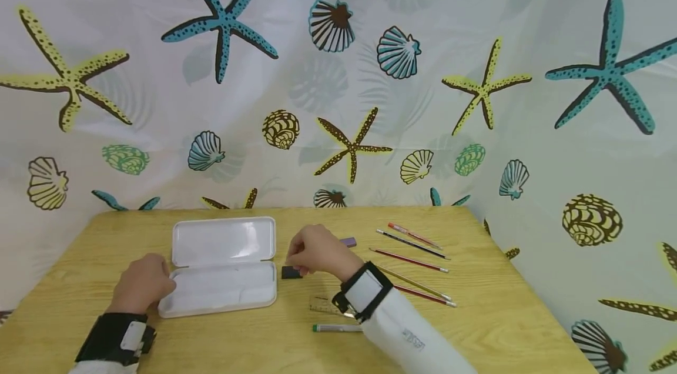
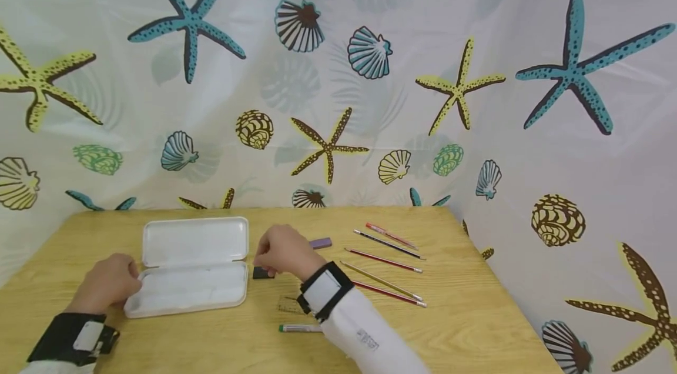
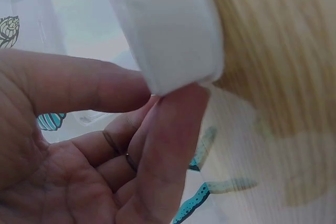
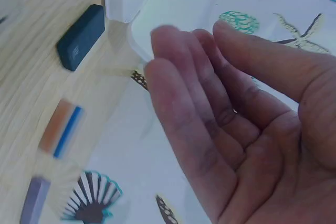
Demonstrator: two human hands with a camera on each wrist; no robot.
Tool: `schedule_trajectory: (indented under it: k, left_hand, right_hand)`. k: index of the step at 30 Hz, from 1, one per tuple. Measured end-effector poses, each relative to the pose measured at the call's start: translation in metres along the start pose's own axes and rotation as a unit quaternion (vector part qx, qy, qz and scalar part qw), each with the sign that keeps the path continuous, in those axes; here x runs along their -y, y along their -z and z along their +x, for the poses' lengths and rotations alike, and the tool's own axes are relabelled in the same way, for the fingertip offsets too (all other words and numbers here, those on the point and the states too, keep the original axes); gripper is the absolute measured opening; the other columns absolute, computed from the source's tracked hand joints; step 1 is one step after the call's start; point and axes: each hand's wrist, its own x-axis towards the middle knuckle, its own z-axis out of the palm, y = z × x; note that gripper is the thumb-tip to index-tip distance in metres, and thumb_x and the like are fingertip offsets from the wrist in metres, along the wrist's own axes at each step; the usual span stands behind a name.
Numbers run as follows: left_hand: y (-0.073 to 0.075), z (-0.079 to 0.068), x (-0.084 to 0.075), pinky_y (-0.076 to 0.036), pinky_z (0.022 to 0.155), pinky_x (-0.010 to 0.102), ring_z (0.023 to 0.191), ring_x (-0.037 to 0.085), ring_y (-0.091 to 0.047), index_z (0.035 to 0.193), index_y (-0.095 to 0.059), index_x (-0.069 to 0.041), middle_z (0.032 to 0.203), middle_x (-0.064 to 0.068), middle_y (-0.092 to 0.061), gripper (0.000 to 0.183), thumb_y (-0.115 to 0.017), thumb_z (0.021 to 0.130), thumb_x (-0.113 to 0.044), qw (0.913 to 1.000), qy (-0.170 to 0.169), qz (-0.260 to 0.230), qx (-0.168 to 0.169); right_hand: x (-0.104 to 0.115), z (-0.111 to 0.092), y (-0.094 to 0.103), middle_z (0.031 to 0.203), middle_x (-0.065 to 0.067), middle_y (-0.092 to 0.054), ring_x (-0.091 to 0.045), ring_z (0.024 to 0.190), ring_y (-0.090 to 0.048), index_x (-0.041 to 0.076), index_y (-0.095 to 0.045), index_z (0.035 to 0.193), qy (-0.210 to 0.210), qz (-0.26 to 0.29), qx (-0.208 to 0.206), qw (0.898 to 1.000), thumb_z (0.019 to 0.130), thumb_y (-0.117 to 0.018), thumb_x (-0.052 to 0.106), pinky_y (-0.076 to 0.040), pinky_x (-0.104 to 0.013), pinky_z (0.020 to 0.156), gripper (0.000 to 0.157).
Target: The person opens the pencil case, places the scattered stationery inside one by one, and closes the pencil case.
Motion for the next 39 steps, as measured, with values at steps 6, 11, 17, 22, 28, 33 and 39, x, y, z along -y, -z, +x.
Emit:
schedule_trajectory:
  k: [6,11,17,22,28,33,39]
  left_hand:
    - [0.001,-0.002,0.0,-0.042,0.056,0.034,0.062,0.024,-0.054,0.083,-0.057,0.005,0.07,0.011,-0.054,0.011,-0.063,0.082,-0.005,1.0,0.001,0.003,0.008]
    - [0.003,-0.003,-0.001,-0.042,0.058,0.035,0.066,0.026,-0.055,0.086,-0.058,0.006,0.074,0.012,-0.054,0.012,-0.063,0.082,-0.004,0.9999,-0.005,0.007,0.009]
    - [0.004,-0.003,0.0,-0.042,0.058,0.035,0.066,0.026,-0.054,0.084,-0.057,0.006,0.074,0.012,-0.054,0.011,-0.062,0.082,-0.003,0.9999,-0.011,0.001,0.012]
    - [0.005,-0.002,0.002,-0.043,0.058,0.034,0.064,0.025,-0.055,0.085,-0.058,0.006,0.074,0.012,-0.055,0.011,-0.062,0.082,-0.003,0.9998,-0.012,-0.002,0.013]
    - [0.005,-0.002,0.002,-0.044,0.059,0.035,0.066,0.025,-0.055,0.087,-0.058,0.008,0.076,0.014,-0.055,0.012,-0.062,0.083,-0.003,0.9998,-0.01,0.003,0.016]
    - [0.006,0.0,0.003,-0.044,0.059,0.034,0.066,0.025,-0.055,0.088,-0.058,0.007,0.076,0.013,-0.055,0.013,-0.063,0.083,-0.004,0.9997,-0.005,0.0,0.023]
    - [0.005,-0.001,0.003,-0.044,0.059,0.035,0.065,0.025,-0.056,0.088,-0.058,0.007,0.075,0.012,-0.056,0.013,-0.063,0.083,-0.004,0.9997,-0.007,0.001,0.025]
  right_hand:
    - [-0.021,-0.052,0.001,0.077,0.009,-0.069,-0.003,0.066,-0.06,0.014,-0.079,0.083,0.054,-0.13,-0.005,0.99,0.087,-0.081,0.01,-0.049,-0.022,0.063,0.006]
    - [-0.038,-0.087,0.002,0.078,0.009,-0.069,-0.001,0.066,-0.055,0.012,-0.081,0.09,0.045,-0.15,0.004,0.988,0.084,-0.081,0.006,-0.049,-0.024,0.065,0.008]
    - [-0.046,-0.107,0.005,0.076,0.01,-0.069,0.0,0.065,-0.054,0.012,-0.081,0.087,0.042,-0.154,-0.003,0.987,0.082,-0.083,0.004,-0.048,-0.024,0.062,0.009]
    - [-0.051,-0.113,-0.002,0.075,0.013,-0.067,0.0,0.066,-0.05,0.015,-0.082,0.087,0.028,-0.145,0.004,0.989,0.08,-0.086,0.007,-0.045,-0.024,0.064,0.011]
    - [-0.057,-0.117,-0.013,0.072,0.014,-0.063,0.002,0.065,-0.05,0.015,-0.082,0.084,0.03,-0.15,-0.009,0.988,0.075,-0.088,0.004,-0.045,-0.023,0.061,0.015]
    - [-0.058,-0.118,-0.018,0.071,0.015,-0.061,0.002,0.064,-0.048,0.016,-0.08,0.081,0.042,-0.167,-0.021,0.985,0.073,-0.089,0.004,-0.044,-0.022,0.06,0.017]
    - [-0.057,-0.118,-0.022,0.07,0.016,-0.058,0.001,0.064,-0.047,0.019,-0.078,0.078,0.026,-0.177,-0.021,0.984,0.074,-0.089,0.006,-0.042,-0.023,0.06,0.017]
